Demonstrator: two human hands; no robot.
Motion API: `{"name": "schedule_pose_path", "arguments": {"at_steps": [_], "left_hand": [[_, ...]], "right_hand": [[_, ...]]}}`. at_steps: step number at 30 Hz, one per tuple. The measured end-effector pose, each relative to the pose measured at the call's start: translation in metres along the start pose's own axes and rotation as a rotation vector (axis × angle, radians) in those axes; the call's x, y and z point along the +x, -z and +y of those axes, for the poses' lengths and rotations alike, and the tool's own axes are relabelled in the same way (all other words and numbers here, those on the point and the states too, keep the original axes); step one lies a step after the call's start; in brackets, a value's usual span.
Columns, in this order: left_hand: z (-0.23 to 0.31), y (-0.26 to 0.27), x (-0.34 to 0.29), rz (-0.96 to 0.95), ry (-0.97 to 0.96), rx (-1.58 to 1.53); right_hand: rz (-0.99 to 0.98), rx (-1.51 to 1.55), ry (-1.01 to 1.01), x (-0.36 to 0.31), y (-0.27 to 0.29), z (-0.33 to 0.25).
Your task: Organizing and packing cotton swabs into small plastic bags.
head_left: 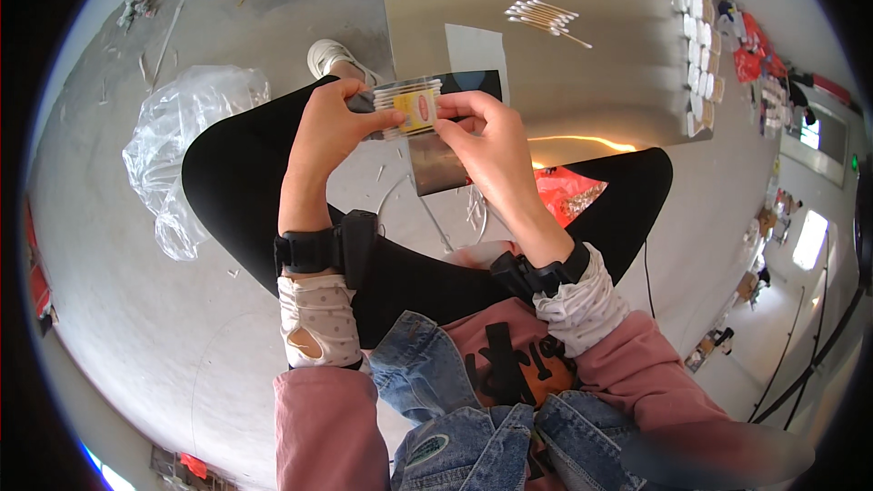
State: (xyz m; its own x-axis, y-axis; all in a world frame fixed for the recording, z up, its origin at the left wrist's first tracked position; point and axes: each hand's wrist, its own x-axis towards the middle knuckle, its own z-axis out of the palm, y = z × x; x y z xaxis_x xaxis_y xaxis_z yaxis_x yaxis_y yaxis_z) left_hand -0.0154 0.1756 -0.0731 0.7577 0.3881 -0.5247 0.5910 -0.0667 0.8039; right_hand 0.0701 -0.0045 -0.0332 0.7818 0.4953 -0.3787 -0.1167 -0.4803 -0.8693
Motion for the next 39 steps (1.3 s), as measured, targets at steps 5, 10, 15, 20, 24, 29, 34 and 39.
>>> {"name": "schedule_pose_path", "arguments": {"at_steps": [5,10,15,20,24,29,34,39], "left_hand": [[-0.006,-0.001,0.003,0.013,-0.018,0.019],[-0.01,-0.001,0.004,0.005,-0.016,0.0],[-0.008,0.002,0.0,-0.008,0.042,-0.183],[-0.007,0.016,-0.014,0.134,0.192,-0.333],[-0.009,0.014,-0.017,0.023,0.163,-0.309],[-0.008,0.012,-0.014,-0.017,0.157,-0.319],[0.0,0.007,-0.022,0.01,0.137,-0.357],[-0.017,-0.032,-0.035,0.455,0.16,-0.973]], "right_hand": [[-0.042,0.179,-0.214,0.001,0.005,-0.013],[-0.033,0.078,-0.069,0.001,0.003,-0.005],[-0.012,0.147,-0.084,0.002,0.005,-0.004],[0.019,0.235,-0.078,0.002,0.018,-0.005],[-0.031,0.334,-0.086,0.004,0.026,0.006],[0.019,0.3,-0.019,0.013,0.059,0.016],[0.073,0.268,0.036,0.022,0.094,0.026],[0.12,0.497,0.145,0.018,0.069,0.035]]}}
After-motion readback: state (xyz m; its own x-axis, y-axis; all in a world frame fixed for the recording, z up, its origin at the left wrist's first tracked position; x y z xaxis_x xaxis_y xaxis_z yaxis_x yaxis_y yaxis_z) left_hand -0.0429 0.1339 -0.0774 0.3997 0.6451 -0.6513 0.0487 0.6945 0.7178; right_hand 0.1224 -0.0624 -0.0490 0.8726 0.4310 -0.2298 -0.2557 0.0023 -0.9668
